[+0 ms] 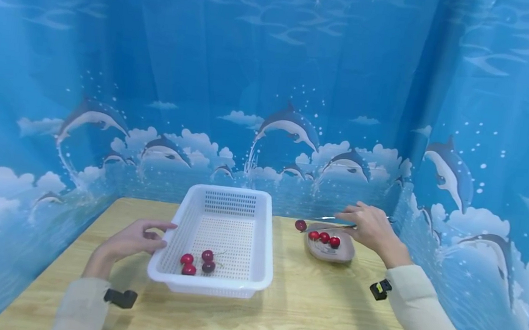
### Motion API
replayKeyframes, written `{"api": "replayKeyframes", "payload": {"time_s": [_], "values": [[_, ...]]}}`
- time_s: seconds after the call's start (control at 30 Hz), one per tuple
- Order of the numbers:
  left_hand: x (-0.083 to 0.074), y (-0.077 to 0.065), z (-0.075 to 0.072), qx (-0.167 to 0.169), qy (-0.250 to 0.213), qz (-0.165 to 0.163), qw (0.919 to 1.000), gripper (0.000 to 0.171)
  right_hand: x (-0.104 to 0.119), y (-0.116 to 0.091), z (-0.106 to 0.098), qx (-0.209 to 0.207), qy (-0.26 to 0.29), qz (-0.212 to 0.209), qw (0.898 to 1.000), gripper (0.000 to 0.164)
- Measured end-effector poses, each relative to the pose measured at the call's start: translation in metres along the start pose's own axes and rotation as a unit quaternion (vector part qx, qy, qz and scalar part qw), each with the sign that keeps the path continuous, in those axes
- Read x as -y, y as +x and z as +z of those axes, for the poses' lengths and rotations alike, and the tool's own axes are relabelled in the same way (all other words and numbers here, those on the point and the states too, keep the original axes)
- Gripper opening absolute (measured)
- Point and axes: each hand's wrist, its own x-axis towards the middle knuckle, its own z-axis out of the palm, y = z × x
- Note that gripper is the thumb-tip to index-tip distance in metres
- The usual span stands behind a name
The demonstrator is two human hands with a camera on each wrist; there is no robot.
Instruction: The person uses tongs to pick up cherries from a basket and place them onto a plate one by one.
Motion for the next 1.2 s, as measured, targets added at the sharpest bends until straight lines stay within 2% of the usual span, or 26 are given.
{"api": "replayKeyframes", "payload": {"time_s": [0.37, 0.93, 1.2], "values": [[0.0, 0.0, 0.0, 0.0, -0.002, -0.002, 1.0, 0.062, -0.015, -0.012, 0.006, 0.01, -0.012, 0.015, 1.0, 0.038], [0.0, 0.001, 0.0, 0.001, 0.001, -0.001, 1.0, 0.062, -0.031, -0.025, 0.017, 0.062, -0.003, 0.054, 0.997, 0.035], [-0.001, 0.001, 0.001, -0.006, 0.012, -0.007, 0.9999, 0.061, -0.034, -0.028, 0.029, 0.086, -0.007, 0.063, 0.994, 0.034]]}}
